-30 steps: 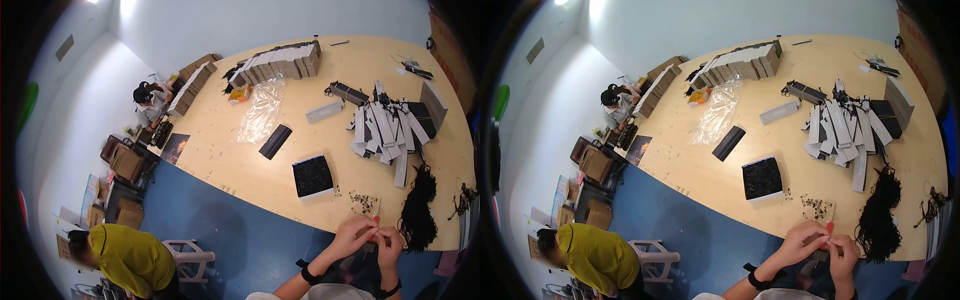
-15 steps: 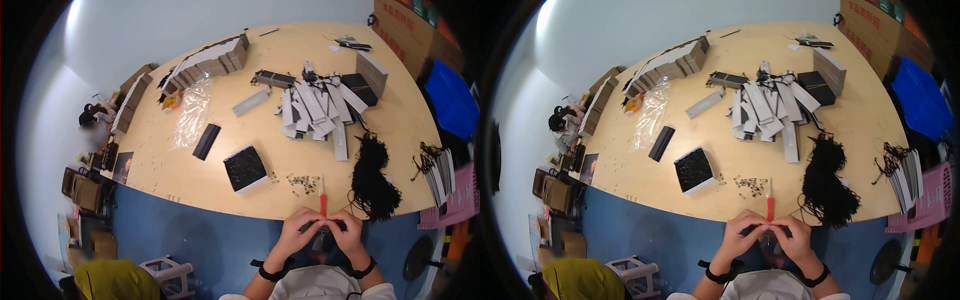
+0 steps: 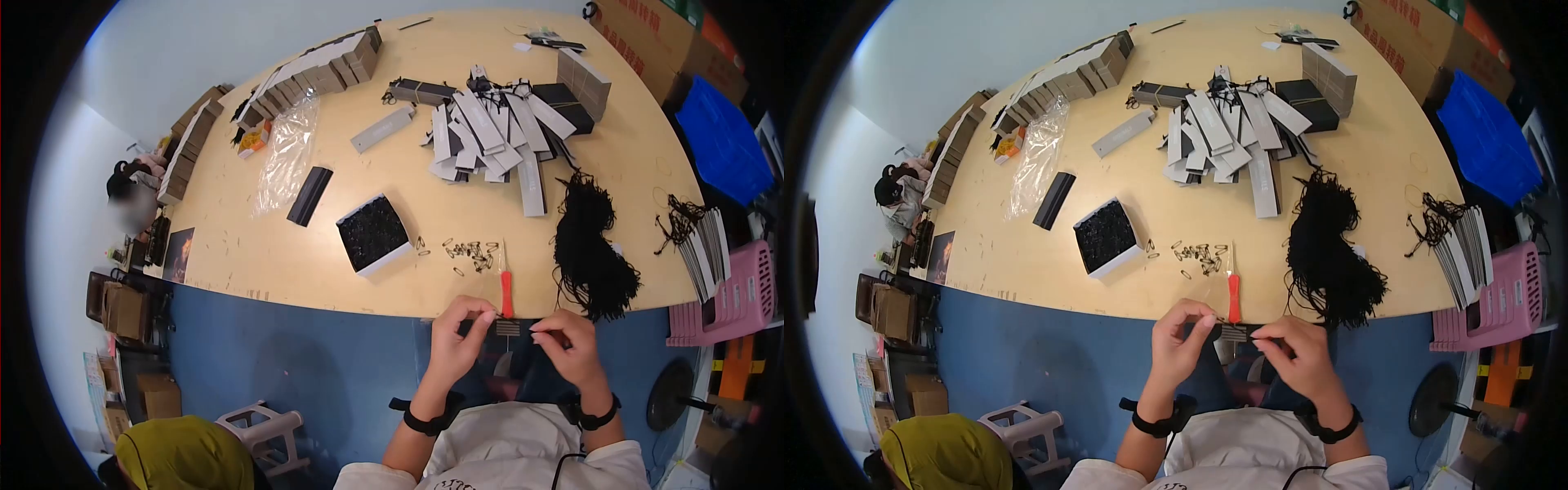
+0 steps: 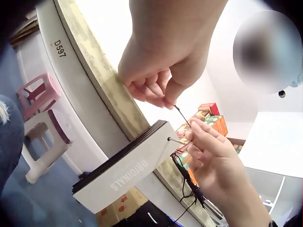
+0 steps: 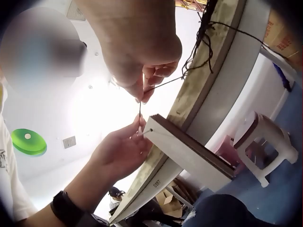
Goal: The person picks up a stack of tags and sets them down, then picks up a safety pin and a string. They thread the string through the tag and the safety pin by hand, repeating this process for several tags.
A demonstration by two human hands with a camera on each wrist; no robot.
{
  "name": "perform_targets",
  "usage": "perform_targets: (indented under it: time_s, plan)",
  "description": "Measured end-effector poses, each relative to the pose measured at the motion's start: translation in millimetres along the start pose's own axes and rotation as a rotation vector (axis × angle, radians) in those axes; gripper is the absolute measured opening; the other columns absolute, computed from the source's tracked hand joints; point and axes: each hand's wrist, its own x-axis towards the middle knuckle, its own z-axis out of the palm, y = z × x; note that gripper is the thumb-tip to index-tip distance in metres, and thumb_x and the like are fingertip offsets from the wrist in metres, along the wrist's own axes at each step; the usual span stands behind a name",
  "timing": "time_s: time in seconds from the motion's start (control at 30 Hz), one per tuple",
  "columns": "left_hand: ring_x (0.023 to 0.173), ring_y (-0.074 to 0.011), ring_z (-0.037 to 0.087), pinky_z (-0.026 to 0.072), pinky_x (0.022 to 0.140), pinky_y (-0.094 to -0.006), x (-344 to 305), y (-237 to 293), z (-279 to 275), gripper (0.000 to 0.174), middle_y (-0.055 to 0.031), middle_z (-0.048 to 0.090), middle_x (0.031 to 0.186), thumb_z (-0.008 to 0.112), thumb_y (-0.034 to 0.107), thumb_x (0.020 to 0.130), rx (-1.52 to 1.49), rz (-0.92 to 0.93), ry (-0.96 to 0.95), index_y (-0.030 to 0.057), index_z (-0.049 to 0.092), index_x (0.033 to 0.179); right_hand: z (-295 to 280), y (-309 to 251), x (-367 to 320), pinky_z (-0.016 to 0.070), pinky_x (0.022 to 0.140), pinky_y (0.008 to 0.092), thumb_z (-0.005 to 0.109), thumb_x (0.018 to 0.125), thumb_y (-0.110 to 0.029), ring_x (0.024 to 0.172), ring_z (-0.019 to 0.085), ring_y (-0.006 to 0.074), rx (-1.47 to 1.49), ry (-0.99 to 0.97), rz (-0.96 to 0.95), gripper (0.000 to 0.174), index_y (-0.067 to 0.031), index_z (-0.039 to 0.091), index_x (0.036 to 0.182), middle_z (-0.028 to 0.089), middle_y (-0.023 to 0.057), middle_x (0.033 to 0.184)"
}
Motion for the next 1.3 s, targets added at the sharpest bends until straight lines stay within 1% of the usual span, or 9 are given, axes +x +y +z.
perform_targets:
  time_s: [0.17,0.23,0.4,0.6,0.8,0.93,1.1,1.2,1.3]
  plan:
    - [0.087,-0.0119,0.058,0.0454,0.08,-0.0242,-1.7,-5.6,-3.7,0.007,-0.0047,0.062,0.094,0.063,0.003,0.091,-0.094,-0.011,-0.006,-0.0024,0.061,0.096,-44.1,16.9,-34.8,0.0486,0.054,0.0211,0.068,0.073,0.011,0.057,0.061,0.0143,0.48,-0.026,0.119,0.011,0.0039,0.065,0.082,0.063,0.0097,0.069]
    - [0.086,-0.0119,0.058,0.0457,0.08,-0.0241,-2.4,-10.6,-5.1,0.007,-0.005,0.062,0.094,0.063,0.002,0.091,-0.055,0.019,-0.017,-0.0022,0.061,0.095,-59.7,29.5,-53.9,0.0489,0.052,0.0231,0.068,0.072,0.011,0.053,0.06,0.0164,0.807,0.17,0.156,0.01,0.0036,0.061,0.073,0.063,0.0118,0.068]
    - [0.083,-0.0123,0.059,0.0467,0.077,-0.0241,-2.3,-9.4,-4.4,0.006,-0.0061,0.062,0.091,0.065,0.001,0.089,0.114,0.101,-0.035,-0.0016,0.062,0.093,-91.2,60.6,-73.4,0.0338,0.049,0.0207,0.077,0.08,-0.011,0.054,0.044,0.0111,1.277,0.32,-0.022,0.041,-0.002,0.052,0.111,0.07,0.0084,0.1]
    - [0.081,-0.0123,0.058,0.0469,0.076,-0.0242,-2.1,-7.8,-4.6,0.005,-0.0069,0.061,0.088,0.066,0.001,0.088,0.154,0.141,-0.069,-0.0016,0.062,0.092,-87.4,54.6,-57.3,0.0356,0.054,0.0183,0.06,0.094,-0.016,0.064,0.045,0.009,1.503,0.526,-0.099,0.025,-0.0053,0.05,0.115,0.069,0.005,0.106]
    - [0.081,-0.0128,0.057,0.0456,0.076,-0.0245,-2.7,-11.1,-10.5,0.006,-0.0065,0.06,0.089,0.065,0.0,0.088,0.102,0.134,-0.106,-0.0012,0.061,0.092,-80.8,47.6,-30.4,0.0361,0.053,0.0185,0.049,0.101,-0.018,0.058,0.042,0.0072,1.04,0.468,-0.065,0.018,-0.0069,0.052,0.115,0.069,0.0029,0.1]
    - [0.083,-0.0134,0.056,0.0444,0.077,-0.0246,-4.1,-12.5,-15.1,0.006,-0.0064,0.059,0.09,0.064,0.002,0.089,0.003,0.103,-0.133,-0.0007,0.06,0.093,-101.7,45.1,-20.7,0.0368,0.051,0.0187,0.042,0.103,-0.02,0.057,0.042,0.0065,1.465,0.375,-0.206,0.022,-0.0044,0.054,0.113,0.069,0.0059,0.108]
    - [0.076,-0.0186,0.057,0.0458,0.073,-0.0273,-1.6,-10.1,-12.7,0.005,-0.0076,0.061,0.083,0.065,0.005,0.087,0.041,0.117,-0.107,0.0011,0.061,0.087,-117.1,52.2,-28.8,0.0368,0.049,0.0179,0.05,0.1,-0.016,0.063,0.045,0.0073,1.333,0.607,-0.24,0.03,0.0015,0.052,0.124,0.065,0.011,0.118]
    - [0.077,-0.0194,0.058,0.0461,0.074,-0.0279,-0.5,-8.5,-12.9,0.005,-0.0077,0.062,0.083,0.066,0.004,0.086,0.044,0.122,-0.125,0.0013,0.062,0.087,-110.3,44.7,-28.3,0.0392,0.05,0.0178,0.056,0.096,-0.014,0.064,0.052,0.0082,0.872,0.586,0.032,0.028,0.0043,0.056,0.118,0.06,0.0194,0.125]
    - [0.078,-0.0197,0.058,0.0462,0.075,-0.0284,-1.7,-8.8,-13.2,0.004,-0.0079,0.063,0.083,0.066,0.004,0.086,0.059,0.115,-0.126,0.0015,0.063,0.087,-95.7,32.1,-25.2,0.0399,0.05,0.0175,0.057,0.097,-0.017,0.062,0.054,0.0092,0.63,0.42,0.173,0.026,0.0058,0.06,0.11,0.063,0.0172,0.118]
